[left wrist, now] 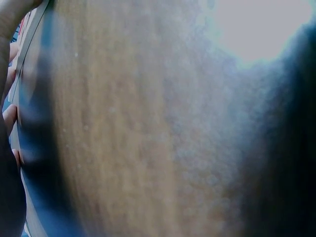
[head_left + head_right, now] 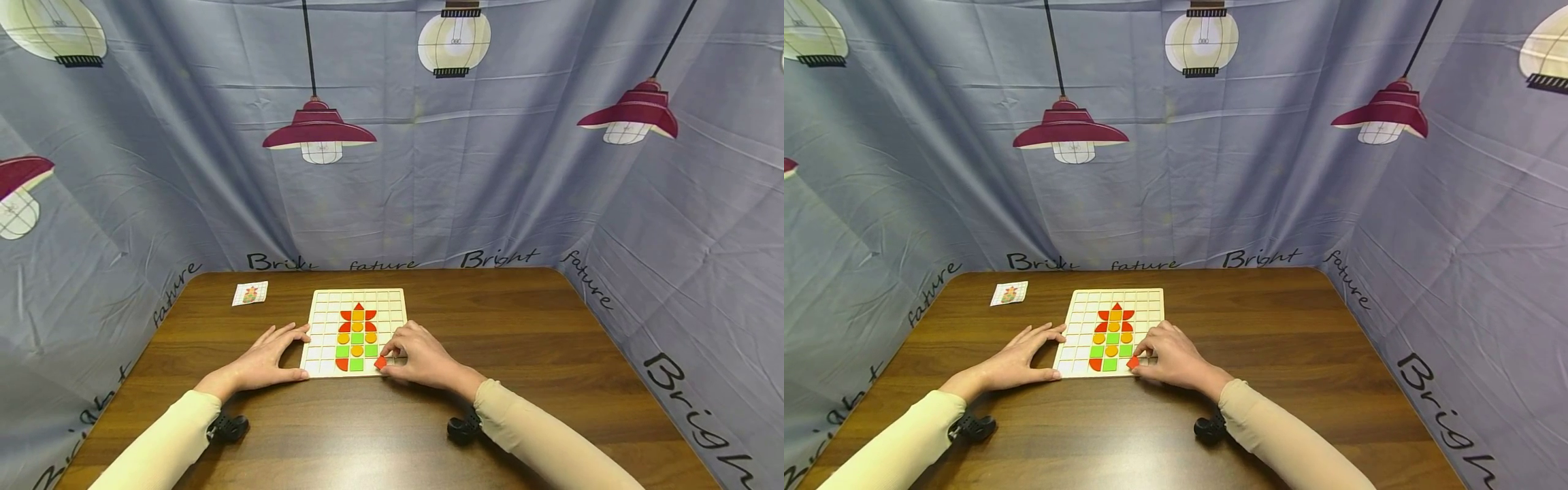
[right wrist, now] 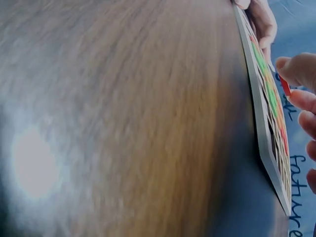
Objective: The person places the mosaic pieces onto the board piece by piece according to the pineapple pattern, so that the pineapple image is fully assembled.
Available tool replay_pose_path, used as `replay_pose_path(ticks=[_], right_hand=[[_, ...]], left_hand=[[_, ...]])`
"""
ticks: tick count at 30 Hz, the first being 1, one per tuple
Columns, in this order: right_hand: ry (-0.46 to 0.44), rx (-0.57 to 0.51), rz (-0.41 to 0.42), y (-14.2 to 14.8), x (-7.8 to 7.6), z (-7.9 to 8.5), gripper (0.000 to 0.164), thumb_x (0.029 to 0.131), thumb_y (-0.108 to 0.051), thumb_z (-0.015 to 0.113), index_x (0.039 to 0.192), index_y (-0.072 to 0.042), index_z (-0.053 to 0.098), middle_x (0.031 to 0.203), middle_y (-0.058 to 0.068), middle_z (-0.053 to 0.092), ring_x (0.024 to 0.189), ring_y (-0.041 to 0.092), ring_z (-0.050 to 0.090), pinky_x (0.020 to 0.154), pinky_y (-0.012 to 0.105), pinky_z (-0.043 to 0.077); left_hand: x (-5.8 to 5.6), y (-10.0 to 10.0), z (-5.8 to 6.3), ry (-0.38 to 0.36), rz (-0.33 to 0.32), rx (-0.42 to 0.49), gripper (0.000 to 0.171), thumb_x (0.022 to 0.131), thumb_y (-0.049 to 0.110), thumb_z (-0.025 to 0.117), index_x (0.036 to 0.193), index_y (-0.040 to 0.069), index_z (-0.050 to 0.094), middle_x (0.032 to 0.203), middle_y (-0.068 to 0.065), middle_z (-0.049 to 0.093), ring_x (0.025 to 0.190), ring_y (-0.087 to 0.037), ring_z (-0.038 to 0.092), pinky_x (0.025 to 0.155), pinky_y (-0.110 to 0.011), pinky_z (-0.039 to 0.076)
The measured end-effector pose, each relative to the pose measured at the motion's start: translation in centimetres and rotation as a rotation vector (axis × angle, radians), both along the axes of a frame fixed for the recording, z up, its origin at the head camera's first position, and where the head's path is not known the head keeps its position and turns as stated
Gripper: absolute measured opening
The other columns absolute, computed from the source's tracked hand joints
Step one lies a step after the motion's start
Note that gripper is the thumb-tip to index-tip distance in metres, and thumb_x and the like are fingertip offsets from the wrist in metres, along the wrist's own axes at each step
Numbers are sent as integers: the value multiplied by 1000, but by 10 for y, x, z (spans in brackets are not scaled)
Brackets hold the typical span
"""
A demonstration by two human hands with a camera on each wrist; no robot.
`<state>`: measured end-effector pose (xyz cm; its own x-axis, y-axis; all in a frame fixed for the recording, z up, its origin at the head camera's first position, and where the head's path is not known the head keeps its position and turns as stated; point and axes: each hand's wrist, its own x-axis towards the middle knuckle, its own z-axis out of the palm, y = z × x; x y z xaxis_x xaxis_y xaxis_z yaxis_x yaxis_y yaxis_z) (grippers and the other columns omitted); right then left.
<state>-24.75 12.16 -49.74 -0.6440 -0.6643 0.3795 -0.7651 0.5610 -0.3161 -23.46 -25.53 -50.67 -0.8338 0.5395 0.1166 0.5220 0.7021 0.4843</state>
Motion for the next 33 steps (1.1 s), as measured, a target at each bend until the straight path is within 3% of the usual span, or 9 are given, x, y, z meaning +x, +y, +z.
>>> replay_pose_path(ticks=[23,33], right_hand=[[36,86,-144,-20,4,-8,31,77,-52,86,87,-25,76,81,-15,58,84,10,45,73,27,42],[31,84,-146,-21,2,-10,26,79,-49,85,87,-25,77,82,-15,60,85,10,46,74,28,43]], left_hand=[[0,1,0,0,0,-9,67,84,59,77,133,18,56,161,-8,41,149,-41,29,121,-65,11],[0,1,0,-4,1,-7,67,84,58,78,133,18,56,161,-9,40,149,-41,29,121,-65,10]])
